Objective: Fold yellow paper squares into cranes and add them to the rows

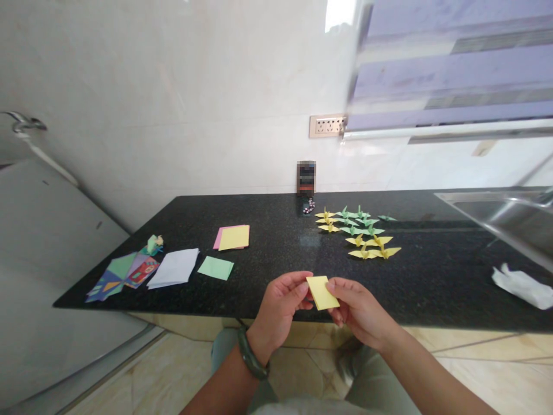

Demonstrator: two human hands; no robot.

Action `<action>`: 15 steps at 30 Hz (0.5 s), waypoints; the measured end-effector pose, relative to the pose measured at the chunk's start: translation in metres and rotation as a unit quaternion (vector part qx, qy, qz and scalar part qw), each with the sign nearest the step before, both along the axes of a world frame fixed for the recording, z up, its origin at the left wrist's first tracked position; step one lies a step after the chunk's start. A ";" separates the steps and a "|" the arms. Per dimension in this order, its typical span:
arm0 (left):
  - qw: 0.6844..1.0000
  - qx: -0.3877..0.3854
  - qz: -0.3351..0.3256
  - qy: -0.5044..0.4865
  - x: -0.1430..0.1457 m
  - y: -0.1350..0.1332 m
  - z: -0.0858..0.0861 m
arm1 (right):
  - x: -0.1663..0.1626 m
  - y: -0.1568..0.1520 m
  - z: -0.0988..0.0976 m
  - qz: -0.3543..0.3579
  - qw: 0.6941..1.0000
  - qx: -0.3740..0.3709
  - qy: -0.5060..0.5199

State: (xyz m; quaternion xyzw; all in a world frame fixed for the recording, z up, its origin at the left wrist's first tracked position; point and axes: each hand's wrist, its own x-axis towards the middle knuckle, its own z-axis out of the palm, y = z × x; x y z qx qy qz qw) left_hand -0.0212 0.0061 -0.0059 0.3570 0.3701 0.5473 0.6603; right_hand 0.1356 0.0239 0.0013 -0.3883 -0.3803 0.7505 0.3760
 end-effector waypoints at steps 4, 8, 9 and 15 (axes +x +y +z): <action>1.000 0.000 -0.002 0.001 -0.001 -0.001 0.000 | 0.000 0.000 -0.001 0.002 1.000 0.006 -0.003; 1.000 -0.003 0.004 0.024 -0.001 -0.001 0.004 | 0.001 0.001 -0.003 0.003 1.000 0.010 -0.002; 0.999 -0.005 0.007 0.038 -0.001 -0.001 0.005 | 0.001 0.001 -0.003 0.001 1.000 0.014 -0.006; 0.989 0.000 0.041 0.140 0.001 0.001 0.012 | 0.001 0.001 -0.005 0.000 0.996 0.058 -0.073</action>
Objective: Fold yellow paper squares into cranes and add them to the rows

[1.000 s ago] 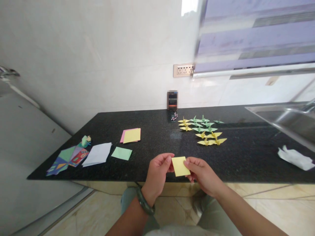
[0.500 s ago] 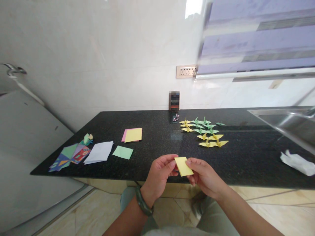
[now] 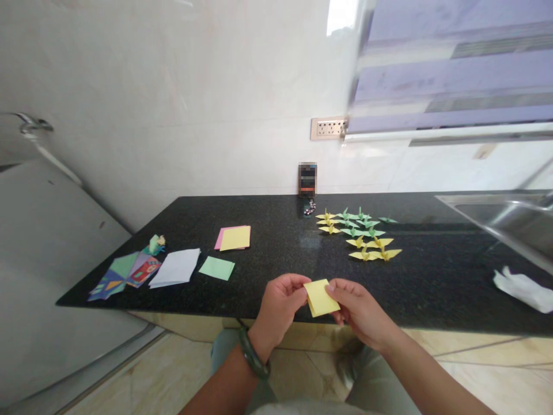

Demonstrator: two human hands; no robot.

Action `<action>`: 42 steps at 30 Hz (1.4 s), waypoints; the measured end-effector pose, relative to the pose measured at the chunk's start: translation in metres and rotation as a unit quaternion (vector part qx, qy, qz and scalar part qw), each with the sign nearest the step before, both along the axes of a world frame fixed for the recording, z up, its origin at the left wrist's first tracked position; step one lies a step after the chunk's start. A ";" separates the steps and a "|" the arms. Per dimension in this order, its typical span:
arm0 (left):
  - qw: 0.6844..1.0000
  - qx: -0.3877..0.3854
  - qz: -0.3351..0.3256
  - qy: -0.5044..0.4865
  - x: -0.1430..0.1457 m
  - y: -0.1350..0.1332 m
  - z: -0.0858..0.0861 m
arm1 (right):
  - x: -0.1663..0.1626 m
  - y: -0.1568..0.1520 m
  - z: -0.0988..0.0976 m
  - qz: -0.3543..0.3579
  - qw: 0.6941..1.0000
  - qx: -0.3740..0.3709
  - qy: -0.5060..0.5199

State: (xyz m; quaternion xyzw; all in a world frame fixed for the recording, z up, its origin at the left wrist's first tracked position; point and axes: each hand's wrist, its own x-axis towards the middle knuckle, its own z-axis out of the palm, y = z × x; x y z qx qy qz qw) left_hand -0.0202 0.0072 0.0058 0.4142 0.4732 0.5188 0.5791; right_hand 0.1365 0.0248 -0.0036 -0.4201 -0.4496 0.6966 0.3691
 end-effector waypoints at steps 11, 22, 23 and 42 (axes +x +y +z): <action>0.994 -0.002 -0.054 0.098 -0.004 0.002 0.003 | 0.002 0.001 0.001 -0.033 0.984 0.154 -0.079; 0.989 -0.054 -0.100 0.097 -0.006 0.004 0.011 | -0.001 0.001 0.001 -0.077 0.983 0.157 -0.050; 0.986 -0.056 -0.116 0.107 -0.008 0.004 0.012 | 0.000 0.002 0.002 -0.074 0.982 0.170 -0.048; 0.967 -0.123 -0.219 0.030 -0.024 0.018 0.025 | 0.027 0.015 0.020 0.106 0.850 0.508 -0.088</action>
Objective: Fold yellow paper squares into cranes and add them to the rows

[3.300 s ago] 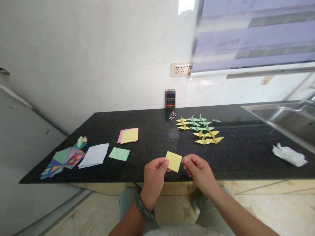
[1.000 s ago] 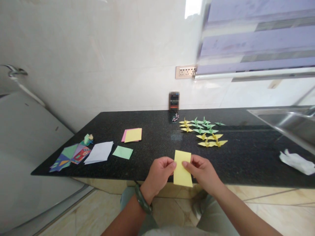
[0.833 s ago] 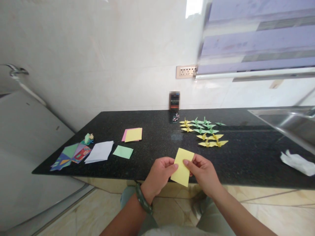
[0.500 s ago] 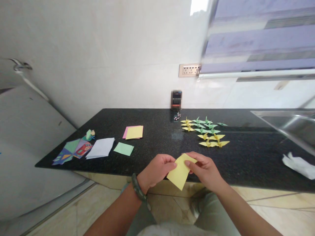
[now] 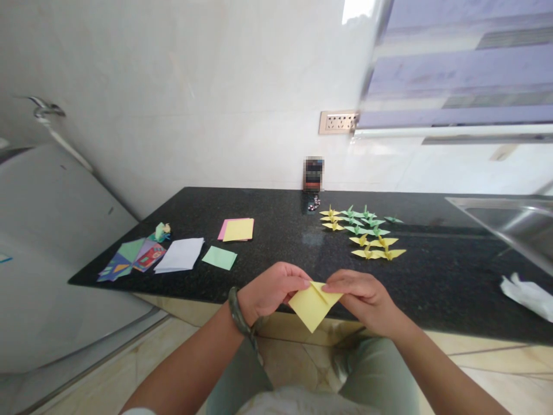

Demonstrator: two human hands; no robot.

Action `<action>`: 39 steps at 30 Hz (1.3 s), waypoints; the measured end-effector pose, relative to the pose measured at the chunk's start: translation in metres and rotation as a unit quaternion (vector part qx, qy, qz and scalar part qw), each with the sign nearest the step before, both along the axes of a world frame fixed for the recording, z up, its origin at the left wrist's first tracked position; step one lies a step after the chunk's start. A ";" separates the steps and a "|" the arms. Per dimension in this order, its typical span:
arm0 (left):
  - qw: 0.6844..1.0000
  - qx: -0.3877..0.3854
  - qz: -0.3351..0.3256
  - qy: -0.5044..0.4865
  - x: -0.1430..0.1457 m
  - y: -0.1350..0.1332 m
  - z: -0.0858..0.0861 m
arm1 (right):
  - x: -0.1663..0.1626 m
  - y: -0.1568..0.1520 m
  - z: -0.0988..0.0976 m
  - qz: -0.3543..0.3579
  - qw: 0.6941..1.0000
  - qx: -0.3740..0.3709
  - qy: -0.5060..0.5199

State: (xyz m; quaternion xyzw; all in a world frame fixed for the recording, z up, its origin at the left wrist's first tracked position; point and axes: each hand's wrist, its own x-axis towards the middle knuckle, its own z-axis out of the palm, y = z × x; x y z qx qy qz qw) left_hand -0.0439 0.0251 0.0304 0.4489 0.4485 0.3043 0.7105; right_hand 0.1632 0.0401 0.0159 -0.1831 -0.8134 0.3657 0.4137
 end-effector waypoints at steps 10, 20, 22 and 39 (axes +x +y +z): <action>1.000 -0.013 0.001 -0.017 0.003 0.001 0.003 | 0.000 -0.002 0.000 -0.033 0.995 -0.089 0.003; 1.000 0.007 -0.008 -0.011 0.013 -0.004 0.004 | 0.001 -0.002 -0.002 -0.021 0.998 -0.055 -0.025; 1.000 0.017 0.007 0.015 0.014 -0.005 0.004 | 0.001 -0.001 -0.002 -0.021 0.998 -0.046 -0.033; 0.983 0.076 0.141 0.084 0.022 -0.006 -0.002 | -0.011 -0.005 -0.028 -0.086 0.900 -0.410 0.123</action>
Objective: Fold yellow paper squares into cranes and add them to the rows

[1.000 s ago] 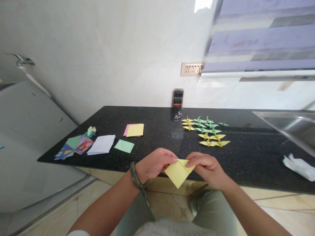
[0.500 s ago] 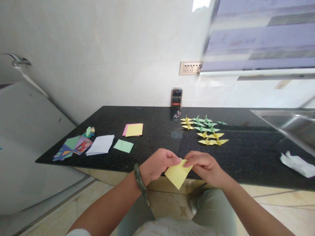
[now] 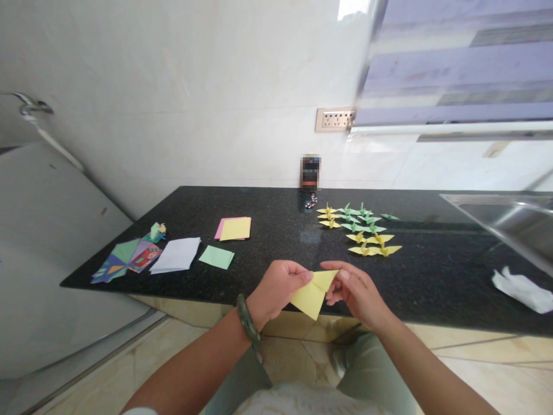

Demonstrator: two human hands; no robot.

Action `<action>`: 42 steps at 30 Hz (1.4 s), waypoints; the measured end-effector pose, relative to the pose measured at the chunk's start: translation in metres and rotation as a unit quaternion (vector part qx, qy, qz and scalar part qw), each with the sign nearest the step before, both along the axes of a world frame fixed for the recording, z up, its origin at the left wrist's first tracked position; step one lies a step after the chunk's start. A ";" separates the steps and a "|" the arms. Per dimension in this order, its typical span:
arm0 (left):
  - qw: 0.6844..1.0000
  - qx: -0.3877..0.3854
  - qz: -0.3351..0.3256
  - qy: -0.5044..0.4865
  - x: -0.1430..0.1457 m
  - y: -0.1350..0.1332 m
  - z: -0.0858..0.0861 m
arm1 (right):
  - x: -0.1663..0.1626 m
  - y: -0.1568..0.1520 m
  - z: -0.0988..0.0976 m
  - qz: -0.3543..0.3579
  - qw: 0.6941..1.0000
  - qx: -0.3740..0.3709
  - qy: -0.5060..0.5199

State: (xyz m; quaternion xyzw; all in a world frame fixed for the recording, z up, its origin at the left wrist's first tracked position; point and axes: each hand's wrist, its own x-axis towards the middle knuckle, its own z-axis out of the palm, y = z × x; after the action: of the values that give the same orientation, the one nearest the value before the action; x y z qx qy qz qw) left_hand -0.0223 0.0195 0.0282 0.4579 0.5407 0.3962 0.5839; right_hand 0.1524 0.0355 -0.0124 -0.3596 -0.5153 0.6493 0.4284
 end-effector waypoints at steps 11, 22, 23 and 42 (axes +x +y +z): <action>1.000 0.015 0.007 0.007 -0.001 0.000 -0.013 | -0.014 -0.006 0.005 -0.025 0.998 -0.041 -0.040; 0.998 -0.023 -0.008 -0.065 -0.002 -0.002 -0.007 | -0.010 -0.002 0.003 -0.036 0.998 -0.040 -0.027; 0.998 -0.009 -0.011 -0.055 -0.001 -0.002 -0.007 | -0.010 -0.002 0.004 -0.034 0.998 -0.037 -0.030; 0.998 0.046 0.030 0.044 0.003 0.000 -0.016 | -0.012 -0.002 0.004 -0.008 0.998 -0.032 -0.049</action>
State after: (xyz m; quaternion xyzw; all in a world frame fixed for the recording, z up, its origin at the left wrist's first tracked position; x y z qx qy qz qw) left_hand -0.0195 0.0192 0.0123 0.4847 0.5605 0.4171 0.5263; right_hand 0.1401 0.0334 -0.0079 -0.4088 -0.5120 0.6435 0.3958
